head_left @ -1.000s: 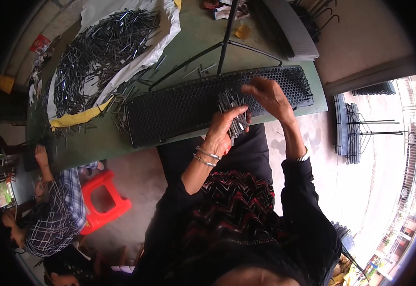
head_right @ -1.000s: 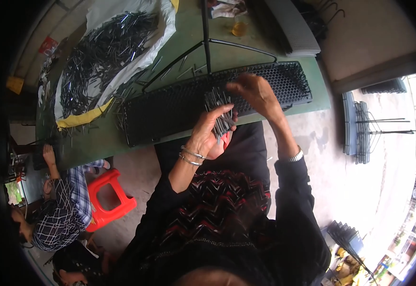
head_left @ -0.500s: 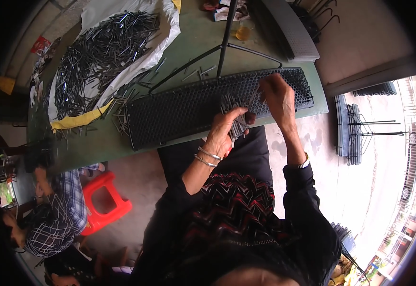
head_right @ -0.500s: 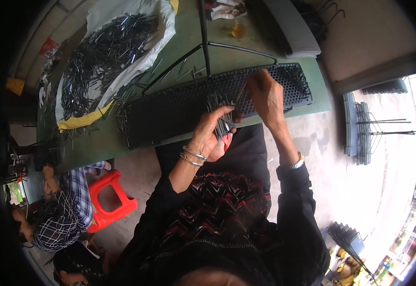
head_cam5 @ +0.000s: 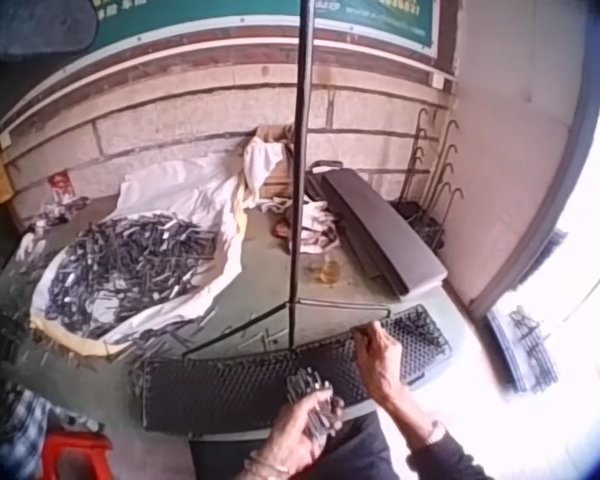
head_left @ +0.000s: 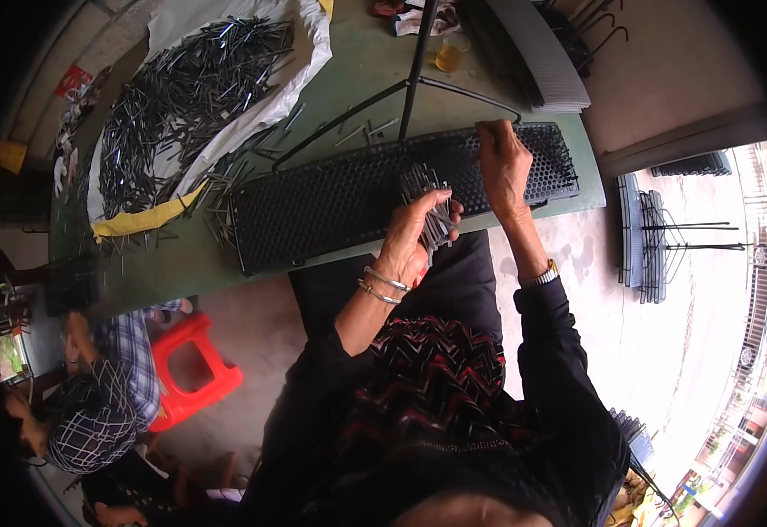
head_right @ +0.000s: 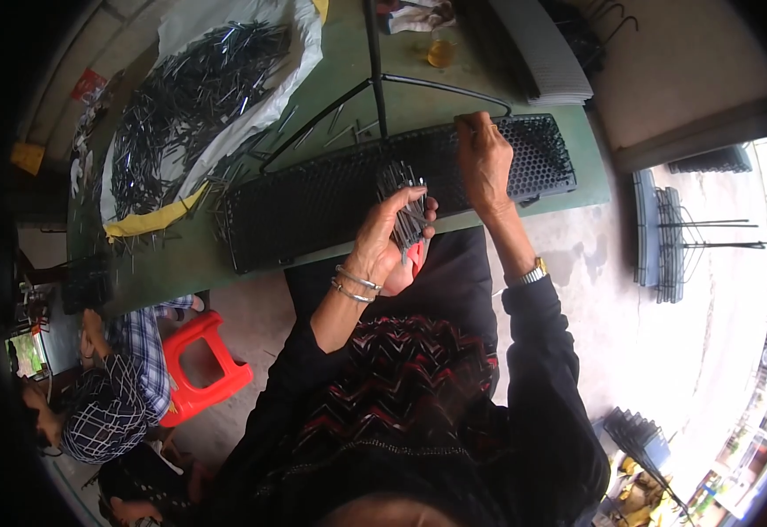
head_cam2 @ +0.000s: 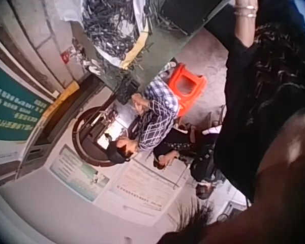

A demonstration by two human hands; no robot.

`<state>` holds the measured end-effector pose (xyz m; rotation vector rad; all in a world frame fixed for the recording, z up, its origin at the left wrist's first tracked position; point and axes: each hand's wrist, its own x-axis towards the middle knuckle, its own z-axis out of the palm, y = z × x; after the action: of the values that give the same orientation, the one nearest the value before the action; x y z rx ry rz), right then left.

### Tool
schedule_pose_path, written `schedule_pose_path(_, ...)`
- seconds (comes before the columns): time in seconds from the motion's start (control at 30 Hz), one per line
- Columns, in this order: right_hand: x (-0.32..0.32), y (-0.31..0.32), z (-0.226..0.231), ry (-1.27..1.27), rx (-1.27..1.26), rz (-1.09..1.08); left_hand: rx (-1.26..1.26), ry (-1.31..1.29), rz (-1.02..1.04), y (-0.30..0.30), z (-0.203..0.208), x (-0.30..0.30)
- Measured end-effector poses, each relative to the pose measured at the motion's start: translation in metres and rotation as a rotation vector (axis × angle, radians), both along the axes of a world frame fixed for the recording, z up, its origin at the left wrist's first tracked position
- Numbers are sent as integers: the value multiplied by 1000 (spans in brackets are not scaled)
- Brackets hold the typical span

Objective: Inserting small metal rods into a perforated metal mesh panel.

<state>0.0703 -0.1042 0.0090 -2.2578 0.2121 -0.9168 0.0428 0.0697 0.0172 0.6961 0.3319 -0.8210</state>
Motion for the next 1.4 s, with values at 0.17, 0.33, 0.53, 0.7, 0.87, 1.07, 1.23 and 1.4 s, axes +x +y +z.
schedule_pose_path(0.17, -4, 7, -3, 84, 48, 17, -1, 19, 8, 1, 2, -2)
schedule_pose_path(0.33, -8, 10, 16, 174, -251, 67, 7, -43, -2, 1, 2, -4)
schedule_pose_path(0.53, -9, -1, 28, 247, -305, 161, 23, -15, -23, 0, 5, -8)
schedule_pose_path(0.7, -15, -1, 31, 240, -261, 84, 24, -8, -34, -1, 8, -10)
schedule_pose_path(0.87, -43, 1, 61, 592, 179, 486, -36, 9, -21, 5, 0, -6)
schedule_pose_path(1.07, -56, 10, 65, 718, 646, 643, -41, -120, -36, 0, 3, -6)
schedule_pose_path(1.23, -57, 13, 65, 728, 683, 618, 17, -132, -60, -1, 8, -7)
schedule_pose_path(1.4, -57, 15, 66, 701, 716, 607, -1, -132, -62, -1, 2, -6)
